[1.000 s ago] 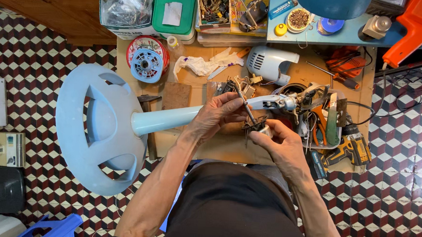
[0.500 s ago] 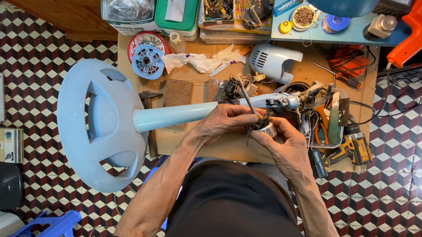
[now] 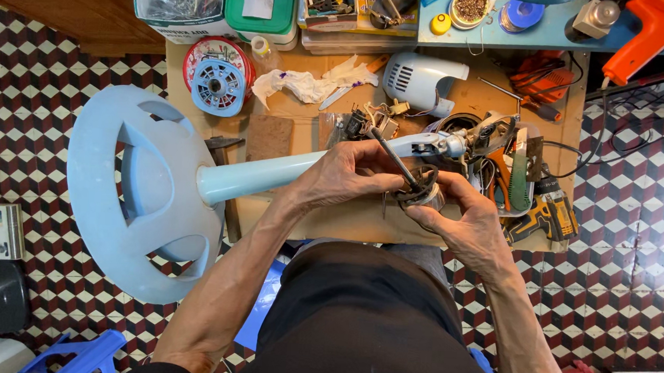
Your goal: The person disassembles a fan motor rotor, cleans it with a cloth, and applies oil to the stator and rotor components. They handle the rotor, stator, oil bottle, and cloth while working at a cluttered workbench.
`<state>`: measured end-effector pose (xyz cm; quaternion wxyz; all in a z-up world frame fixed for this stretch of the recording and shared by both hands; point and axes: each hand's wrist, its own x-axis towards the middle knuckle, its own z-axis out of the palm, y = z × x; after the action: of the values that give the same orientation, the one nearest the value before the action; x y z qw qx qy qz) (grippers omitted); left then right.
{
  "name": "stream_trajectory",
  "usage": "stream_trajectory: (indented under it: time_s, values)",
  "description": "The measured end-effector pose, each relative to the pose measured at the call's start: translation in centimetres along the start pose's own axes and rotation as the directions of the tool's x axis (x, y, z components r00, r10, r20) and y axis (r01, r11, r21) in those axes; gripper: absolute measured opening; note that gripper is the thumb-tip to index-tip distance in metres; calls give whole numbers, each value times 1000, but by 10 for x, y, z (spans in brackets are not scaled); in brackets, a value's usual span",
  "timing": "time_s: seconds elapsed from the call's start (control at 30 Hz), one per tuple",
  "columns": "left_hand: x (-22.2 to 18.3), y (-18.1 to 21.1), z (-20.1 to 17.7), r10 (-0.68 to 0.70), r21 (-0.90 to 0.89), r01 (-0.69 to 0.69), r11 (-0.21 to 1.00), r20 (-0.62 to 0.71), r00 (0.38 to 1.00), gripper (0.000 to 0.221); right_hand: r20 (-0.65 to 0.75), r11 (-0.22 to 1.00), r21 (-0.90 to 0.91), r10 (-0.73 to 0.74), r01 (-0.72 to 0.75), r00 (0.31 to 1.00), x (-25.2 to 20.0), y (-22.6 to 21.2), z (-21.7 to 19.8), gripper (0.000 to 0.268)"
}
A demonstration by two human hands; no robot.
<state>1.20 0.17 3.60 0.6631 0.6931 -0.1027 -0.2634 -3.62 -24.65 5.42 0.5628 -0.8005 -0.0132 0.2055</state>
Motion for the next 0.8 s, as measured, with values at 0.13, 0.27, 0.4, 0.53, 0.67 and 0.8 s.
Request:
stream_trajectory:
  time_s: [0.13,0.27,0.4,0.53,0.67,0.8]
  values:
    - [5,1,4,0,-64,2,998,22,1000,29,-11,998,-43,-57,56,998,-1,2,1,58]
    - [7,0,7,27,-5,-27,1000,59,998,23,-39,989,-135,-68,62,997,-3,-1,0,61]
    - [7,-2,18,-55,-2,56,998,51,997,19,-50,960,-251,-139,123,989,-6,-4,-2,62]
    - [10,-8,25,-37,21,36,999,63,997,21,-33,871,-413,-305,264,952,-7,-3,-7,60]
    - [12,-16,31,-44,9,43,999,69,997,24,-3,800,-512,-364,312,931,-8,3,-9,61]
    - [10,-23,44,-135,-195,136,971,21,991,23,-27,735,-586,-438,341,899,-13,8,-7,61]
